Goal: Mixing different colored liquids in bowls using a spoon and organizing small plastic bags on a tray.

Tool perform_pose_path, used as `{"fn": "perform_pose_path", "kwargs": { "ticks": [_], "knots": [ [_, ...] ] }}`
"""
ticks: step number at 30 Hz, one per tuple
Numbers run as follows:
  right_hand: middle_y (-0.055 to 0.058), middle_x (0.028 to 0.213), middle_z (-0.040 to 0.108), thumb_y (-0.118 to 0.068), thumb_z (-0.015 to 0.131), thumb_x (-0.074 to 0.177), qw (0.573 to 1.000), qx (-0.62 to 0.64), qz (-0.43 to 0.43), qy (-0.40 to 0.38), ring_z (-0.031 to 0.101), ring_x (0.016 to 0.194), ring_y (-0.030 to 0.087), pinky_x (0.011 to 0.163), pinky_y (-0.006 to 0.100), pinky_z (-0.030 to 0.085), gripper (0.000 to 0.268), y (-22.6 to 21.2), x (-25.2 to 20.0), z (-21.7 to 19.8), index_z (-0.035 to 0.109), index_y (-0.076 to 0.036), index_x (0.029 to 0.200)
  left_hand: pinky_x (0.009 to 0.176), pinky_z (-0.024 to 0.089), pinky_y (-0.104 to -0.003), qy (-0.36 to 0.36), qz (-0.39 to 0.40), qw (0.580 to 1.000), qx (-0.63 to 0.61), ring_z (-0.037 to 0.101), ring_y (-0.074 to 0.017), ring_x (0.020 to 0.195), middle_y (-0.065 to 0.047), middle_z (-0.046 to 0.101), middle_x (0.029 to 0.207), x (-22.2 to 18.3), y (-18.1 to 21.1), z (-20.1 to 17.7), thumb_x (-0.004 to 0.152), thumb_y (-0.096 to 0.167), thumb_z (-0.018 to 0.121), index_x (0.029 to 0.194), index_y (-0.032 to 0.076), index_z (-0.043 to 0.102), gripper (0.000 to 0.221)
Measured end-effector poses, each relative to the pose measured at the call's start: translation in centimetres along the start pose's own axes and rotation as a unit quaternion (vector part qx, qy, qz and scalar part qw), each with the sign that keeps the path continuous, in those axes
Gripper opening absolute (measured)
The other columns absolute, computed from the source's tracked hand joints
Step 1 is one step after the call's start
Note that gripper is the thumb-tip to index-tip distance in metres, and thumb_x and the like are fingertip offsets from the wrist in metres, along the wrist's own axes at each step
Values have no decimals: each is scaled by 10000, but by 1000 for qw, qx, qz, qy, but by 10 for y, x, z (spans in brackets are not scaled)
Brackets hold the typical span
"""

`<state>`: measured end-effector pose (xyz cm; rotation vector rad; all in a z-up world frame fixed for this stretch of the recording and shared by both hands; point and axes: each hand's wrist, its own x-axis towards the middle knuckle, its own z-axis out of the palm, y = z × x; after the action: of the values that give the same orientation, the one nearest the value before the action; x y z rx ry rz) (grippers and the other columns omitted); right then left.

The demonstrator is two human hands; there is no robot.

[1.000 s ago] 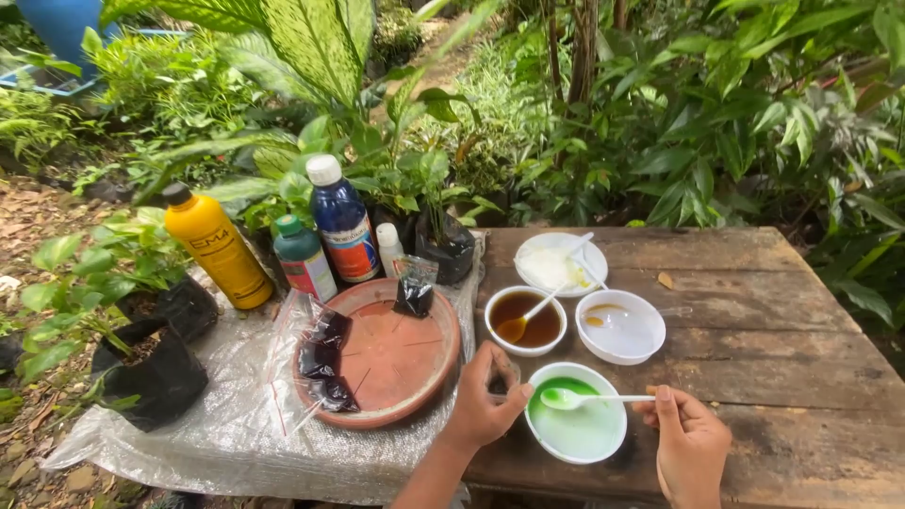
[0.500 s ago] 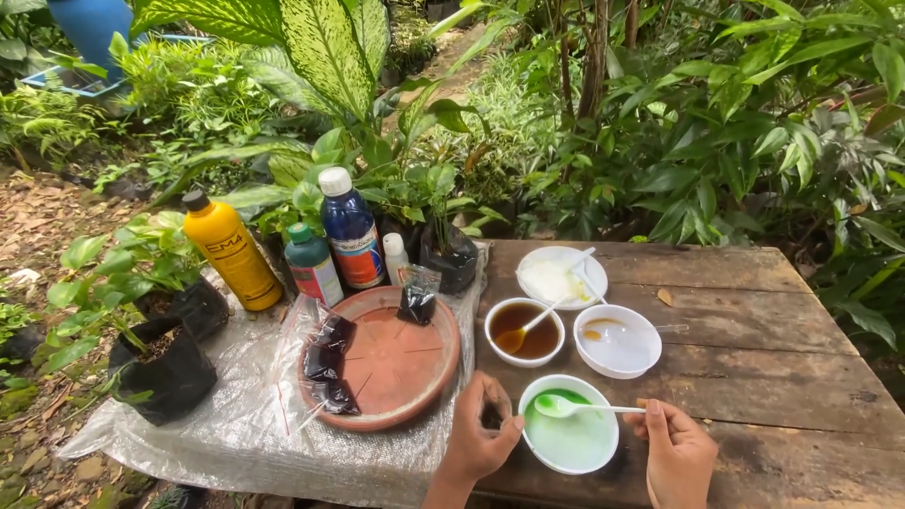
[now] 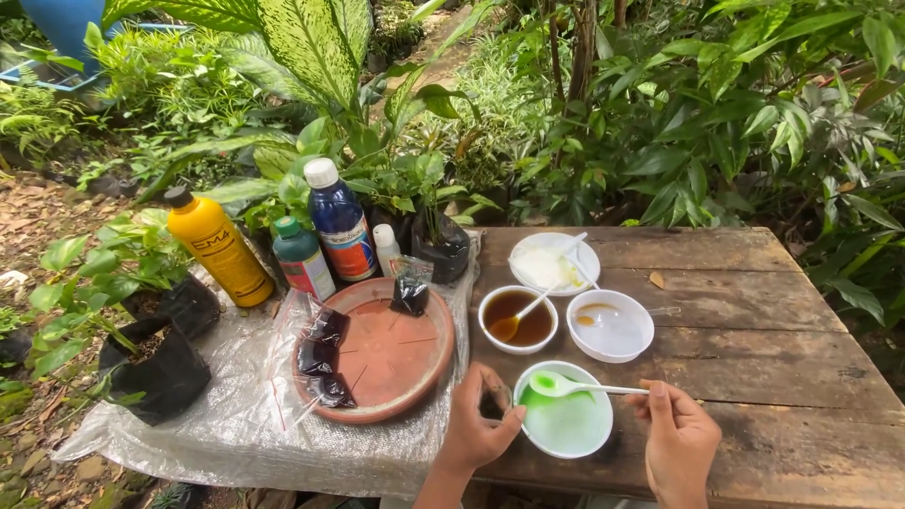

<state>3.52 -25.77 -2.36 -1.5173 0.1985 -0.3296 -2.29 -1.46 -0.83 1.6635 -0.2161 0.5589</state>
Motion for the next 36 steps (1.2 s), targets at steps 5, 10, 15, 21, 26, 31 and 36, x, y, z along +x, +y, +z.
{"fn": "perform_pose_path", "kwargs": {
  "ticks": [5, 10, 15, 21, 26, 31, 36],
  "knots": [
    [225, 828, 715, -119, 584, 1110, 997, 25, -76, -19, 598, 692, 216, 711, 305, 530, 274, -33, -13, 4, 698, 130, 1092, 627, 484, -279, -4, -2, 1000, 17, 550, -133, 647, -9, 552, 713, 1, 9, -1, 827, 236, 758, 883, 111, 488, 303],
    [190, 772, 739, -154, 619, 1052, 992, -37, -118, -27, 672, 673, 205, 686, 298, 587, 280, -71, -42, 15, 740, 97, 1036, 390, 475, -195, 4, -35, 998, 49, 538, -97, 631, 3, 564, 713, 0, 14, -2, 805, 254, 772, 900, 119, 507, 313],
    [183, 781, 769, -142, 642, 1003, 988, -41, -143, -44, 760, 714, 209, 724, 309, 653, 226, -73, -58, 21, 753, 55, 1016, 471, 514, -229, 6, -16, 999, 51, 607, -134, 711, -28, 627, 816, 3, 17, -4, 823, 320, 757, 946, 88, 587, 313],
    [57, 719, 762, -270, 645, 934, 965, -99, -231, -77, 629, 590, 114, 525, 208, 440, 280, -99, -85, 30, 795, -37, 894, 515, 515, -260, 9, -17, 999, 51, 626, -127, 613, -21, 636, 762, 2, 15, -4, 818, 287, 780, 964, 94, 568, 321],
    [-25, 719, 748, -344, 588, 940, 921, -134, -346, -116, 673, 616, 112, 574, 212, 513, 288, -117, -93, 31, 773, -153, 830, 433, 516, -234, -3, -32, 998, 46, 625, -110, 585, -10, 633, 696, 1, 12, -4, 810, 290, 772, 902, 104, 542, 310],
    [-109, 834, 768, -307, 542, 992, 865, -142, -449, -176, 691, 641, 52, 677, 220, 557, 229, -96, -78, 24, 757, -231, 975, 518, 494, -258, -11, -23, 999, 36, 577, -119, 600, -17, 585, 720, 0, 5, -4, 796, 209, 769, 880, 104, 523, 280],
    [190, 762, 754, -182, 630, 998, 990, -73, -117, 17, 734, 635, 240, 618, 311, 612, 272, -68, -69, 19, 760, 57, 1006, 492, 354, -282, 0, -7, 998, 62, 470, -118, 588, -7, 513, 740, 0, 1, -5, 788, 339, 789, 888, 107, 526, 365]
  ]
}}
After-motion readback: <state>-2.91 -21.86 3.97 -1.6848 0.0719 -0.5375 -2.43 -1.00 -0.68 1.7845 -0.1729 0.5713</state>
